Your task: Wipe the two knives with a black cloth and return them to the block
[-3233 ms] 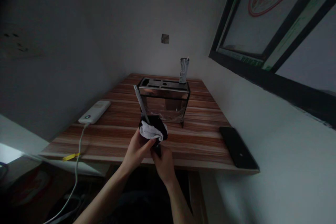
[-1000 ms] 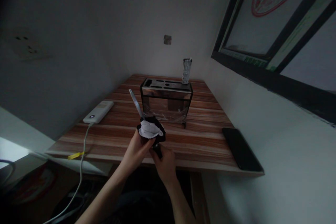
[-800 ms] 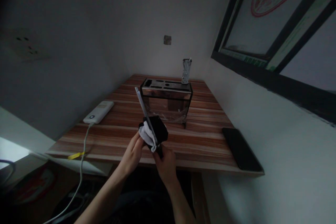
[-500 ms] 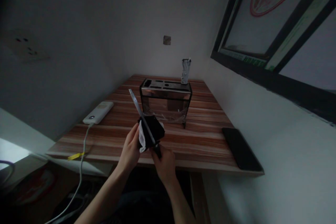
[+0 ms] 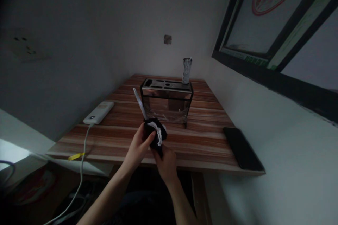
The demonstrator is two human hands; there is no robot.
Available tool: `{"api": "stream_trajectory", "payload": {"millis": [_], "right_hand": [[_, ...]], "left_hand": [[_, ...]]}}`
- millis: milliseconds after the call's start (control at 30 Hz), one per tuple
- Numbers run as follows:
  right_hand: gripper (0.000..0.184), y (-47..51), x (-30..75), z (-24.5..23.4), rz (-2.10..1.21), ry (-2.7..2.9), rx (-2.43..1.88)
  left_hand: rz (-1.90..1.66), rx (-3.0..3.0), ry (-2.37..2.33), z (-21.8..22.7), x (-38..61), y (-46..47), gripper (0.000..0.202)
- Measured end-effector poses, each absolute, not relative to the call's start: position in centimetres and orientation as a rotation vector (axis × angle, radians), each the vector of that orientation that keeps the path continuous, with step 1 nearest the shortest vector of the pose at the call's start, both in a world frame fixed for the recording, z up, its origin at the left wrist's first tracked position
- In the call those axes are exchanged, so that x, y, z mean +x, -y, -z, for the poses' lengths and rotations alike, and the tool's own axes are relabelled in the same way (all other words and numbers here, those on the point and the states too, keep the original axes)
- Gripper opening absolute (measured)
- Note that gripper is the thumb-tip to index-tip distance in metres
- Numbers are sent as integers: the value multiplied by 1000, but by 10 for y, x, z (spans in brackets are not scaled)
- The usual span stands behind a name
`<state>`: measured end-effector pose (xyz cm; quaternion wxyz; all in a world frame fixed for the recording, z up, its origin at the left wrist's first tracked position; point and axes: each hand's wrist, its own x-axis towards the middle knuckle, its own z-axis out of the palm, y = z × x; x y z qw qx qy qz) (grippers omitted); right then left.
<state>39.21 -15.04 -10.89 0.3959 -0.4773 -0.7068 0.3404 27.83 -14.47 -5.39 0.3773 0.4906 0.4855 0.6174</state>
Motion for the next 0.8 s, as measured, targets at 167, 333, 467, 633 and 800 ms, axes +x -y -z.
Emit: {"api": "stream_trajectory", "payload": {"millis": [167,333,467,633,800], "right_hand": [[28,151,392,110,-825,1791,-1192],[28,151,392,111,-821,1779,-1193],[25,152,393,112,-833,1761,-1145],[25,151,392,113,-829,1753,-1144],[27,151,393,111,-879,1756,-1140]], "left_hand": [[-1368,1153,-1045,48,270,150,38],[-1253,1246,-982,48,259,152,39],[-1279,1317,-1059,49,262,150,35],[-1304,1329,-1190,51,267,148,37],[-1352,1360,-1240,57,268,148,40]]}}
